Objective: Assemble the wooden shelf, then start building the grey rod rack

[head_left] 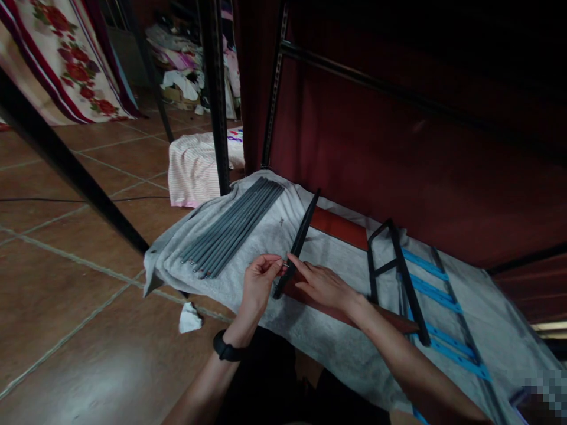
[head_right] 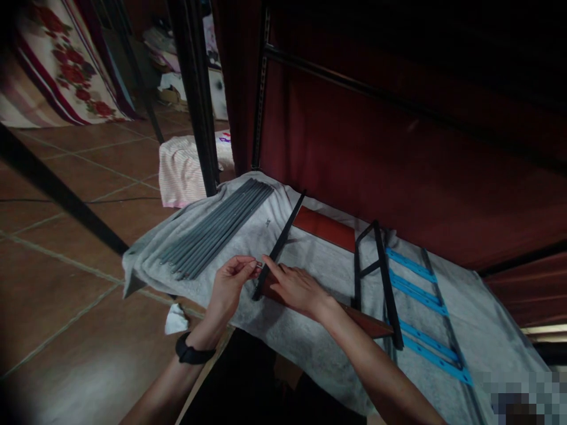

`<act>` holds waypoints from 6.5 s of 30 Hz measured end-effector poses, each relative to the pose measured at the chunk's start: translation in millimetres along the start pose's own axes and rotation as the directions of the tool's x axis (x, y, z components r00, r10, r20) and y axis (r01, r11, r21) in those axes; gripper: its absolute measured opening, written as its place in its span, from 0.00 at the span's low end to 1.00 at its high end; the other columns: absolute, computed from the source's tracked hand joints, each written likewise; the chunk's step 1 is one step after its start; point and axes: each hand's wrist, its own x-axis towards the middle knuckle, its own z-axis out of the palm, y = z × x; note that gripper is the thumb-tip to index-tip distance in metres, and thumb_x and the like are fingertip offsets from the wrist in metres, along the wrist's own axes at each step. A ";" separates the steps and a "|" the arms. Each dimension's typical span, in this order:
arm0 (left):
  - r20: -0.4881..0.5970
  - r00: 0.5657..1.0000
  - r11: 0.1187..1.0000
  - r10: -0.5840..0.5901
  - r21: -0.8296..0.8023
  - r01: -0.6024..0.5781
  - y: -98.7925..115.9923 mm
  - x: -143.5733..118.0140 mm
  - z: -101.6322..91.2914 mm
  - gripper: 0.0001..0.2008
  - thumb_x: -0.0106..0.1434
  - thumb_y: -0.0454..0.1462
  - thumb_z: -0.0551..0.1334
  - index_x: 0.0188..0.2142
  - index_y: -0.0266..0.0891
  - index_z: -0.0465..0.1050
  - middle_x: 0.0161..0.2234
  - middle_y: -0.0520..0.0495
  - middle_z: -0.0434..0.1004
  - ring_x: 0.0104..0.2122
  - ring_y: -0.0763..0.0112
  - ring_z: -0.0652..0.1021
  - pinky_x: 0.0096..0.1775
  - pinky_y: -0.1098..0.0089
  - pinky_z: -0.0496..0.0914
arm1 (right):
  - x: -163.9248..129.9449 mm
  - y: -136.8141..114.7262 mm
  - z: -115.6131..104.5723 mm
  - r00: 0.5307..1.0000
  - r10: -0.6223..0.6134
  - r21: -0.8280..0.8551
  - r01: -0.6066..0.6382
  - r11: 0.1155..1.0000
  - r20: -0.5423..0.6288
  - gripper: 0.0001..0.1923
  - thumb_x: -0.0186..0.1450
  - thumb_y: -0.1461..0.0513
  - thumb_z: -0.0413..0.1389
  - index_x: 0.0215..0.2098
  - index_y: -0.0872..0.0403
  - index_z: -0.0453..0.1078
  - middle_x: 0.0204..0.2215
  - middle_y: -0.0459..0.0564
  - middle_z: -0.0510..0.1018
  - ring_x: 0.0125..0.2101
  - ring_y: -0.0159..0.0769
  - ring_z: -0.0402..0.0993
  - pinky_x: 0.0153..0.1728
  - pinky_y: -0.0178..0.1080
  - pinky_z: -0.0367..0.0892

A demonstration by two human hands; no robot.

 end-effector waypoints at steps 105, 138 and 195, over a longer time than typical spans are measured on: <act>0.548 0.789 0.746 0.277 0.395 -0.536 1.6 26.1 -27.4 0.11 0.67 0.32 0.55 0.38 0.41 0.77 0.36 0.46 0.80 0.37 0.66 0.79 0.43 0.68 0.71 | -23.0 8.6 -1.2 0.994 0.021 0.283 0.010 0.959 -0.108 0.26 0.73 0.59 0.49 0.69 0.45 0.57 0.64 0.47 0.68 0.62 0.38 0.67 0.64 0.49 0.61; 0.557 0.813 0.688 0.167 0.525 -0.501 2.1 29.6 -32.2 0.07 0.67 0.39 0.59 0.39 0.43 0.76 0.32 0.51 0.80 0.33 0.69 0.79 0.36 0.72 0.69 | -21.1 -3.3 4.1 0.985 0.053 0.073 -0.042 0.996 -0.166 0.25 0.73 0.62 0.48 0.67 0.48 0.59 0.58 0.51 0.75 0.55 0.40 0.74 0.55 0.44 0.70; 0.051 0.997 0.936 0.052 0.345 -0.066 1.9 5.2 -5.7 0.20 0.50 0.49 0.73 0.33 0.36 0.76 0.24 0.53 0.72 0.24 0.76 0.70 0.31 0.74 0.66 | -72.9 -1.7 26.5 0.875 0.218 -0.045 -0.262 0.964 -0.433 0.17 0.75 0.61 0.45 0.58 0.51 0.67 0.44 0.51 0.80 0.45 0.38 0.75 0.49 0.42 0.66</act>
